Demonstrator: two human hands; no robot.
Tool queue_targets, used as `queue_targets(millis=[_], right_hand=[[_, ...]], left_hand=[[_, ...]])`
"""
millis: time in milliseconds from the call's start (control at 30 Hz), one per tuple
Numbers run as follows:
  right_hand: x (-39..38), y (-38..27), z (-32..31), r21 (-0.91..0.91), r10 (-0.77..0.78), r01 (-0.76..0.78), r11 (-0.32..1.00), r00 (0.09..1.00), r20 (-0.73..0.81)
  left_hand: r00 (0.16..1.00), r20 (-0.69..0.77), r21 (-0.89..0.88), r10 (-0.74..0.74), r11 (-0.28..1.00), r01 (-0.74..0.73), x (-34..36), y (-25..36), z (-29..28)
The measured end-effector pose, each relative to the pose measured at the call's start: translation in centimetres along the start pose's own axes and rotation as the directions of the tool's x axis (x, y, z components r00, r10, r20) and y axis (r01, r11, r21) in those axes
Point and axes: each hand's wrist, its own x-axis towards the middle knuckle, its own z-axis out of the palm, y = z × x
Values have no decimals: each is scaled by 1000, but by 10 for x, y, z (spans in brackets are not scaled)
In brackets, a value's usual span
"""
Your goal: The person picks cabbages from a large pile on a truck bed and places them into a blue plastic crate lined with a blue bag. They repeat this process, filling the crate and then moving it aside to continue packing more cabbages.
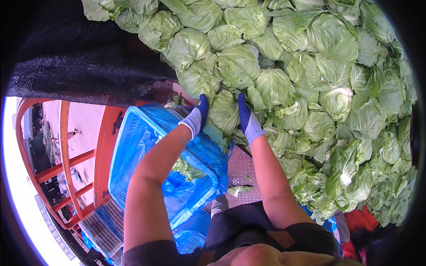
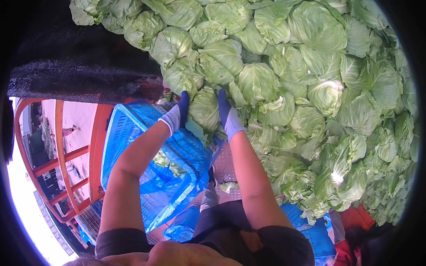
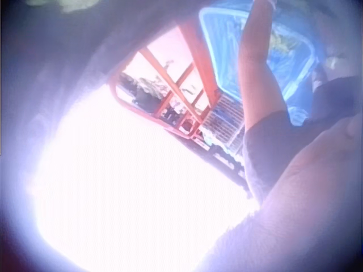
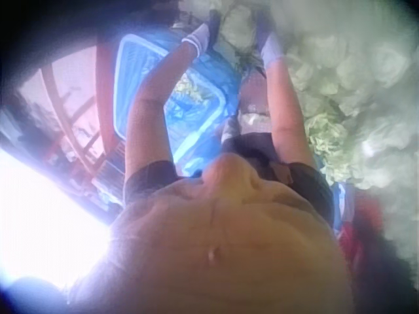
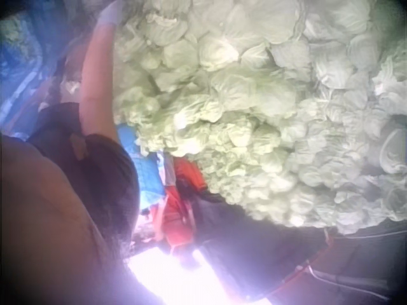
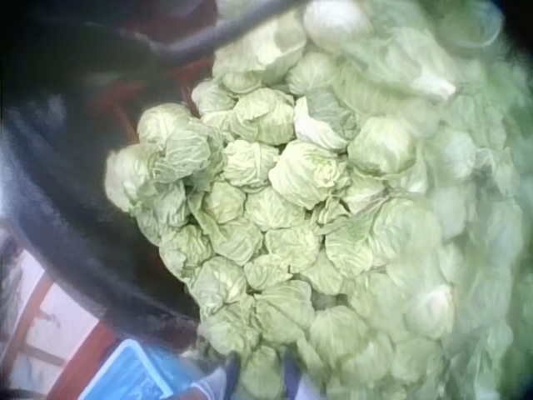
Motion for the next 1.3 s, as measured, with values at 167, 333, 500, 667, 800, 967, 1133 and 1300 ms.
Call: queue_targets(millis=[167, 333, 500, 667, 800, 967, 1133, 1300], right_hand=[[-11, -18, -36, 656, -14, -259, 709, 925, 380], [-93, -42, -20, 587, -333, 62, 808, 869, 366], [-188, -63, 86, 248, -175, 78, 966, 902, 394], [-206, -59, 160, -417, -354, 872, 259, 487, 799], [-166, -14, 134, -837, -630, 542, -71, 626, 460], [-159, -16, 142, -889, -148, 315, 332, 948, 281], [-157, -7, 139, -843, -152, 413, 345, 911, 384], [-154, 6, 126, -836, -154, 411, 363, 912, 381]], left_hand=[[806, -23, 893, 591, 375, -250, -148, 12, 116], [553, 193, 763, 811, 230, -604, -283, 10, 103], [401, -141, 608, 905, 399, -687, -306, -11, 21], [460, -526, 110, 715, 594, -797, -373, -59, -105], [201, -460, 873, 865, 482, -77, -299, -119, -181], [509, -449, 883, 735, 453, 123, -137, -156, -219], [563, -486, 868, 668, 442, 224, -131, -155, -228], [554, -546, 831, 628, 489, 264, -105, -161, -229]])
